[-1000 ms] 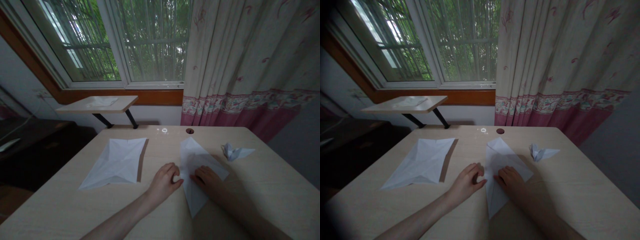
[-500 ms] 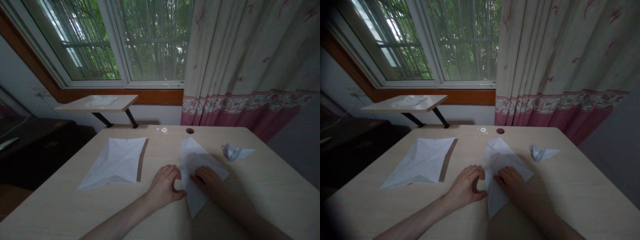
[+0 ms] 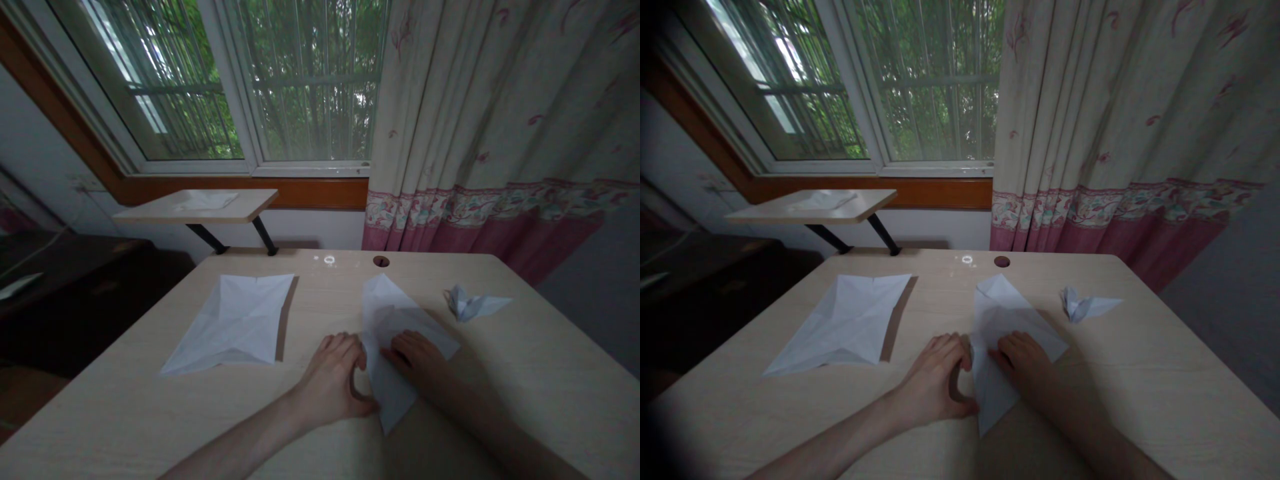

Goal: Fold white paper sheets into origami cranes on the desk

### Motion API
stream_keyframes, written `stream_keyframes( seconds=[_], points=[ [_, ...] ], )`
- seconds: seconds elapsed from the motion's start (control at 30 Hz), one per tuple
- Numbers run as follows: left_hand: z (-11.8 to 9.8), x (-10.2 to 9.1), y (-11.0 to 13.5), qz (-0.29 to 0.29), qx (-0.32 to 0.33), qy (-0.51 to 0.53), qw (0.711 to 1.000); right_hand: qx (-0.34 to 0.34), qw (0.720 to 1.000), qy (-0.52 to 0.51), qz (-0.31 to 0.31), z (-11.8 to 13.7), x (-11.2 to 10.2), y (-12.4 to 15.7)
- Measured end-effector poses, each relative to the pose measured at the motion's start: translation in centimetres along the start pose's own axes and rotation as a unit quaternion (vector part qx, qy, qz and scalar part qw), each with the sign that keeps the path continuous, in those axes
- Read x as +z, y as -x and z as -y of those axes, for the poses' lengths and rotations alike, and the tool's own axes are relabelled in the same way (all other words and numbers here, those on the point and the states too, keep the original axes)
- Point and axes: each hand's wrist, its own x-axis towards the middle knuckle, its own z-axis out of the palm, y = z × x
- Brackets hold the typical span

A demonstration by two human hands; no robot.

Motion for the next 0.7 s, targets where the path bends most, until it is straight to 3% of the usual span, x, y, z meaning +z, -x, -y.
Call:
stream_keyframes(
  seconds=[0.7],
  points=[
    [-0.69,0.63,0.41,0.021,0.023,-0.002,1.000,0.024,0.999,-0.010,0.022,-0.07,-0.06,0.26]
  ],
)
